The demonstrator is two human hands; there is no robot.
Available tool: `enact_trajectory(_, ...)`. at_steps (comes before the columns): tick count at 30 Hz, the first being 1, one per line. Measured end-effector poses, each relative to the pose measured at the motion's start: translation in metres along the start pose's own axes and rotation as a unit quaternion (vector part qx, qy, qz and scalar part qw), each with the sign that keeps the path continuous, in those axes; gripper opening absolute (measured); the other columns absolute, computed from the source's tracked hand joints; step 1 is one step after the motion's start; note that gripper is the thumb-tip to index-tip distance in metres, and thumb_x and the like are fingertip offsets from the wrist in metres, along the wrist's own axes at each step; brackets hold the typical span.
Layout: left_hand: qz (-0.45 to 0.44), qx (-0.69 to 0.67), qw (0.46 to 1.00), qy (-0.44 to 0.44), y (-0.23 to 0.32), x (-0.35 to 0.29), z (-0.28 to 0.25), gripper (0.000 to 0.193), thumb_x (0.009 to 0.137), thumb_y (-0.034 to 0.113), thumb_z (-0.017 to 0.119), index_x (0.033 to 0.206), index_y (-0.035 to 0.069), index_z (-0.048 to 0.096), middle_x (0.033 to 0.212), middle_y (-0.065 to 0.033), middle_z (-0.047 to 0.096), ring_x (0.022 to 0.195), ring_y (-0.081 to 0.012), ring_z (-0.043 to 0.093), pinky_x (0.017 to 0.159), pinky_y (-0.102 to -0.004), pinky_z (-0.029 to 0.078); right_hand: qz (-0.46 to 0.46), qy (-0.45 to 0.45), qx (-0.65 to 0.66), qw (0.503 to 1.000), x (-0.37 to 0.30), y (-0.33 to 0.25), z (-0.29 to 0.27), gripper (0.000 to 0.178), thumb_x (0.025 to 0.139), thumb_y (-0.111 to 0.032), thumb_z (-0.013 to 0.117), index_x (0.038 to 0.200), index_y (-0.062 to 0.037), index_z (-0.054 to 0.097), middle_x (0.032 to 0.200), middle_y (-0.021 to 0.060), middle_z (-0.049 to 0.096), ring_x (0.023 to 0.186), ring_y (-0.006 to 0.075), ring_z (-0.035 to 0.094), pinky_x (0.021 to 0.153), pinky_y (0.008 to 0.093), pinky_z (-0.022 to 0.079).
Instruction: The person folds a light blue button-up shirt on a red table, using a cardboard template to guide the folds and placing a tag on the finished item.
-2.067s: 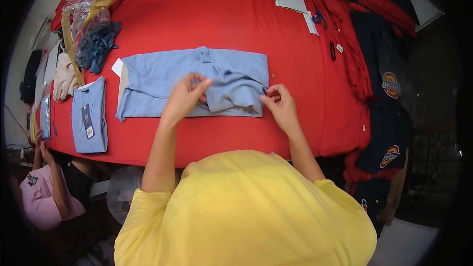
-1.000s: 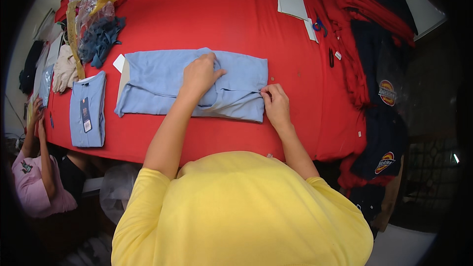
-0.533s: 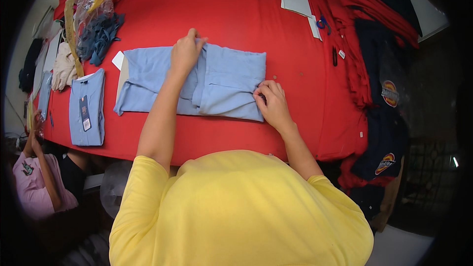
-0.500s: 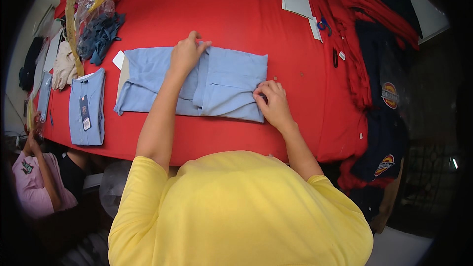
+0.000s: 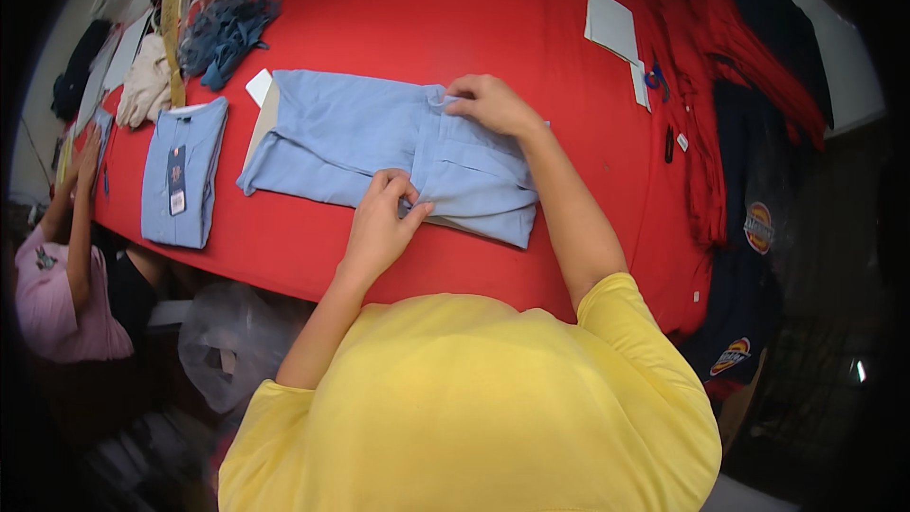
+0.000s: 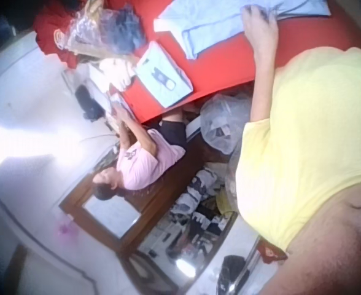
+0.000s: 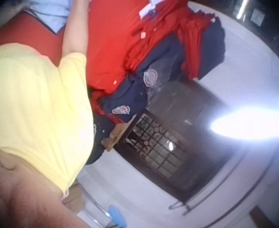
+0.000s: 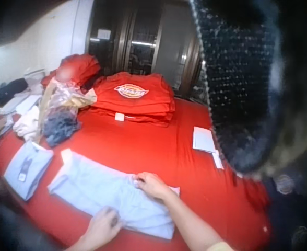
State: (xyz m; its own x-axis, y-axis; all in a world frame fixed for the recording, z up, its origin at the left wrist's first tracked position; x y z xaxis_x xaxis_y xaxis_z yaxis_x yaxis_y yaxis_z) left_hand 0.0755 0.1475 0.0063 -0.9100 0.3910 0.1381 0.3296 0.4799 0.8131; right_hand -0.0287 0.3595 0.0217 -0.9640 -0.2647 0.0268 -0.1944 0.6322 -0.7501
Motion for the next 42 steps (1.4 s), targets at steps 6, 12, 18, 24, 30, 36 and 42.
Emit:
enact_trajectory(6, -0.116, -0.207, 0.971, -0.006, 0.005, 0.0, 0.002, 0.019, 0.085, 0.012, 0.07, 0.085, 0.003, 0.054, 0.077, 0.0, 0.056, 0.07, -0.0049, 0.047, 0.061, -0.0238, 0.039, 0.059, -0.057, 0.296, 0.952, 0.009, 0.021, -0.018, 0.017, 0.091, -0.021, 0.062, 0.095, -0.0047, 0.065, 0.086, -0.003, 0.062, 0.083, 0.0061, 0.055, 0.075, 0.0236, 0.045)
enact_trajectory(12, -0.151, -0.204, 0.967, -0.009, -0.009, -0.006, 0.008, 0.022, 0.087, 0.008, 0.067, 0.103, 0.002, 0.054, 0.075, 0.0017, 0.054, 0.066, -0.0033, 0.045, 0.061, -0.0192, 0.036, 0.072, 0.059, -0.029, 0.995, 0.032, 0.019, 0.014, 0.027, 0.084, -0.028, 0.068, 0.095, -0.0045, 0.065, 0.087, 0.0068, 0.064, 0.084, 0.0133, 0.057, 0.076, 0.0312, 0.046)
enact_trajectory(18, -0.03, -0.289, 0.956, 0.045, -0.001, -0.004, 0.003, 0.027, 0.087, -0.001, 0.063, 0.113, 0.001, 0.054, 0.09, -0.0019, 0.056, 0.071, -0.0044, 0.051, 0.065, -0.0201, 0.041, 0.092, -0.025, 0.085, 0.992, 0.036, 0.015, 0.004, 0.025, 0.079, -0.013, 0.073, 0.098, -0.004, 0.06, 0.079, 0.0042, 0.059, 0.082, 0.0156, 0.059, 0.074, 0.0309, 0.047)
enact_trajectory(24, -0.063, -0.15, 0.986, -0.021, -0.01, -0.003, -0.002, 0.027, 0.085, 0.003, 0.065, 0.112, 0.004, 0.057, 0.093, -0.0043, 0.058, 0.077, -0.0079, 0.054, 0.068, -0.0245, 0.044, 0.036, 0.097, 0.015, 0.995, 0.035, 0.019, 0.018, 0.027, 0.081, -0.012, 0.07, 0.104, -0.0054, 0.057, 0.096, 0.0105, 0.063, 0.093, 0.0263, 0.061, 0.081, 0.0373, 0.048)
enact_trajectory(30, 0.013, 0.191, 0.982, 0.001, -0.001, -0.005, -0.013, 0.029, 0.082, 0.01, 0.066, 0.111, 0.006, 0.06, 0.098, -0.0097, 0.06, 0.091, -0.0218, 0.055, 0.084, -0.0351, 0.042, -0.014, 0.264, -0.139, 0.954, 0.004, -0.01, 0.013, 0.024, 0.08, -0.017, 0.069, 0.102, -0.008, 0.062, 0.102, 0.0102, 0.063, 0.107, 0.0292, 0.055, 0.091, 0.0453, 0.041)
enact_trajectory(36, 0.13, 0.056, 0.983, 0.119, 0.027, 0.031, -0.014, 0.024, 0.089, 0.009, 0.056, 0.113, 0.004, 0.061, 0.114, -0.0128, 0.059, 0.106, -0.0303, 0.055, 0.094, -0.0388, 0.041, -0.086, 0.273, -0.299, 0.91, -0.054, -0.049, 0.076, 0.025, 0.085, -0.015, 0.059, 0.107, -0.0045, 0.063, 0.113, 0.0133, 0.06, 0.118, 0.0318, 0.048, 0.1, 0.0524, 0.034)
enact_trajectory(42, 0.093, -0.149, 0.984, -0.017, 0.013, 0.086, 0.019, 0.03, 0.095, 0.016, 0.049, 0.12, 0.004, 0.059, 0.13, -0.0159, 0.054, 0.119, -0.0349, 0.051, 0.101, -0.0414, 0.038, -0.072, 0.33, -0.09, 0.937, -0.074, -0.039, 0.068, 0.024, 0.086, -0.006, 0.053, 0.108, -0.0004, 0.062, 0.123, 0.0172, 0.055, 0.122, 0.0368, 0.046, 0.106, 0.0544, 0.03)
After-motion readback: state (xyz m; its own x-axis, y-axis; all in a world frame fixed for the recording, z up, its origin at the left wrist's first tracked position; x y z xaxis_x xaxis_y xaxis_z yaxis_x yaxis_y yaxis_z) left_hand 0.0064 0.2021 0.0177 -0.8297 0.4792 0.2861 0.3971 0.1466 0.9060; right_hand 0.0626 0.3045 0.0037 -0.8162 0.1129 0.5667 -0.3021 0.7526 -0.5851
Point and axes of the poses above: each hand's wrist, its own x-axis towards the middle knuckle, its own z-axis out of the palm, y = z × x, the point moved 5 cm from there along x, towards the middle knuckle
